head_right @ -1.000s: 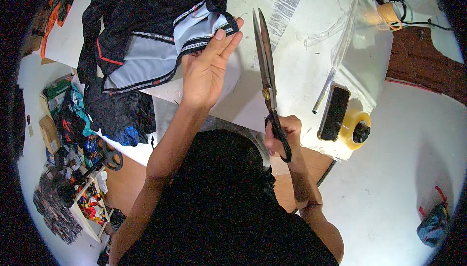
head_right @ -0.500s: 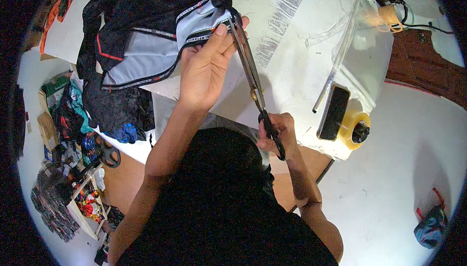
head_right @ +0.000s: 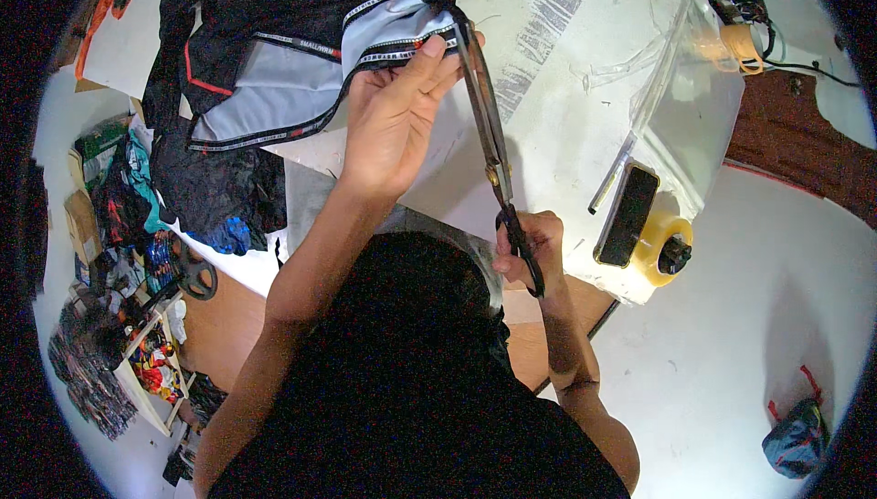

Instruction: Cutting and trimming labels and fabric from a black jersey using scissors.

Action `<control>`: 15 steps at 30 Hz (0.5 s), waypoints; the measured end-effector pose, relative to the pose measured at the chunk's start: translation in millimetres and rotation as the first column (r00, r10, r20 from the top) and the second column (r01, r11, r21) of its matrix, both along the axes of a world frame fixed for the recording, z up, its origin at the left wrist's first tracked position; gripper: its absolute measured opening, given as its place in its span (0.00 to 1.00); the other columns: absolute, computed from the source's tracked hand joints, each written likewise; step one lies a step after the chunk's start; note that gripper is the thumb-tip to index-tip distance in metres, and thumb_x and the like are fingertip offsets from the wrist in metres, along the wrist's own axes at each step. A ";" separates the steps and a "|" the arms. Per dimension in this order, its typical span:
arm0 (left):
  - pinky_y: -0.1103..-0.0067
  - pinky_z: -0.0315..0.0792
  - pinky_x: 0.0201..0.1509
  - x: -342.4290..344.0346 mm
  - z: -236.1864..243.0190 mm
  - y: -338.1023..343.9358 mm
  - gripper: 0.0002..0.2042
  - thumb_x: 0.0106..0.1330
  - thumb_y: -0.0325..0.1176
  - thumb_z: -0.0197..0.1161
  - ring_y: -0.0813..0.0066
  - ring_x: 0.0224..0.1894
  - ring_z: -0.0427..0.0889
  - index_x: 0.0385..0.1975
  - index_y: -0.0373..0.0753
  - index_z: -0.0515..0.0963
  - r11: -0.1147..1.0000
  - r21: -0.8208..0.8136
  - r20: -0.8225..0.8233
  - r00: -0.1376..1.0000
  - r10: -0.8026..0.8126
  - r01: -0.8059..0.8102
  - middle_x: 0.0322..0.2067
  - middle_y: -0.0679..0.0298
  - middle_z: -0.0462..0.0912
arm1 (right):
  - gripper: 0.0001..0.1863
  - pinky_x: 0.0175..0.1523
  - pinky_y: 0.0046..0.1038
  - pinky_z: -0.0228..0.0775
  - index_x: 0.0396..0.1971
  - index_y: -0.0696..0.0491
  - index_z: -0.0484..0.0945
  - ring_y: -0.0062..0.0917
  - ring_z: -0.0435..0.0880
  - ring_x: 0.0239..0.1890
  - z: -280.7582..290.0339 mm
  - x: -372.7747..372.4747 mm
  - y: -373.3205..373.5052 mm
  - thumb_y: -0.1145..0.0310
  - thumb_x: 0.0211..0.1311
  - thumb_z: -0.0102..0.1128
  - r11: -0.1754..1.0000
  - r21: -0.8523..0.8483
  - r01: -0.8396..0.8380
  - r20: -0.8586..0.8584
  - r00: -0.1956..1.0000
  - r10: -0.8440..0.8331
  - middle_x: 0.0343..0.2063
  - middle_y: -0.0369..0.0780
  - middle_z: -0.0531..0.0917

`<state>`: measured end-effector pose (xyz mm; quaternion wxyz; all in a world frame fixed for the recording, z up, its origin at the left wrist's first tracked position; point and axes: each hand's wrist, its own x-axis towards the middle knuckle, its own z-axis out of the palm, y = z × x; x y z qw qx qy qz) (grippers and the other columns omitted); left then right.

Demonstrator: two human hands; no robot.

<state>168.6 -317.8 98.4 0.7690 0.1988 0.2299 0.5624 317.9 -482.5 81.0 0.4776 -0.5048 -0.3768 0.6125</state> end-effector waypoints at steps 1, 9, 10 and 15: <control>0.69 0.70 0.57 -0.6 -2.7 0.2 0.08 0.66 0.27 0.54 0.64 0.46 0.80 0.36 0.29 0.77 0.999 0.032 -0.033 0.999 0.013 -0.012 0.39 0.54 0.81 | 0.24 0.14 0.16 0.55 0.12 0.56 0.69 0.15 0.67 0.08 -0.2 0.3 -0.1 0.55 0.41 0.75 1.000 -0.009 0.006 -0.032 0.999 -0.006 0.10 0.33 0.70; 0.69 0.67 0.58 -3.3 -5.6 3.5 0.08 0.66 0.28 0.55 0.64 0.47 0.79 0.37 0.31 0.77 0.998 -0.027 0.008 0.998 -0.057 0.057 0.40 0.54 0.81 | 0.24 0.12 0.16 0.56 0.12 0.57 0.69 0.14 0.67 0.07 0.9 0.8 0.1 0.55 0.41 0.75 1.000 -0.007 -0.013 -0.070 0.997 0.012 0.09 0.33 0.69; 0.69 0.66 0.59 -3.7 -4.2 3.9 0.08 0.66 0.29 0.55 0.63 0.48 0.79 0.38 0.31 0.77 0.998 -0.023 0.017 0.998 -0.063 0.063 0.41 0.54 0.80 | 0.25 0.12 0.16 0.56 0.12 0.57 0.69 0.15 0.68 0.07 1.6 0.9 0.7 0.55 0.42 0.74 1.000 -0.007 -0.019 -0.069 0.997 0.019 0.09 0.33 0.69; 0.68 0.66 0.60 -4.1 -3.3 3.6 0.09 0.66 0.29 0.54 0.62 0.50 0.78 0.40 0.30 0.76 0.998 -0.002 0.004 0.998 -0.067 0.067 0.42 0.52 0.80 | 0.26 0.12 0.16 0.57 0.12 0.57 0.69 0.15 0.68 0.07 2.0 2.6 1.7 0.53 0.42 0.74 0.999 -0.013 -0.043 -0.087 0.995 0.041 0.08 0.33 0.70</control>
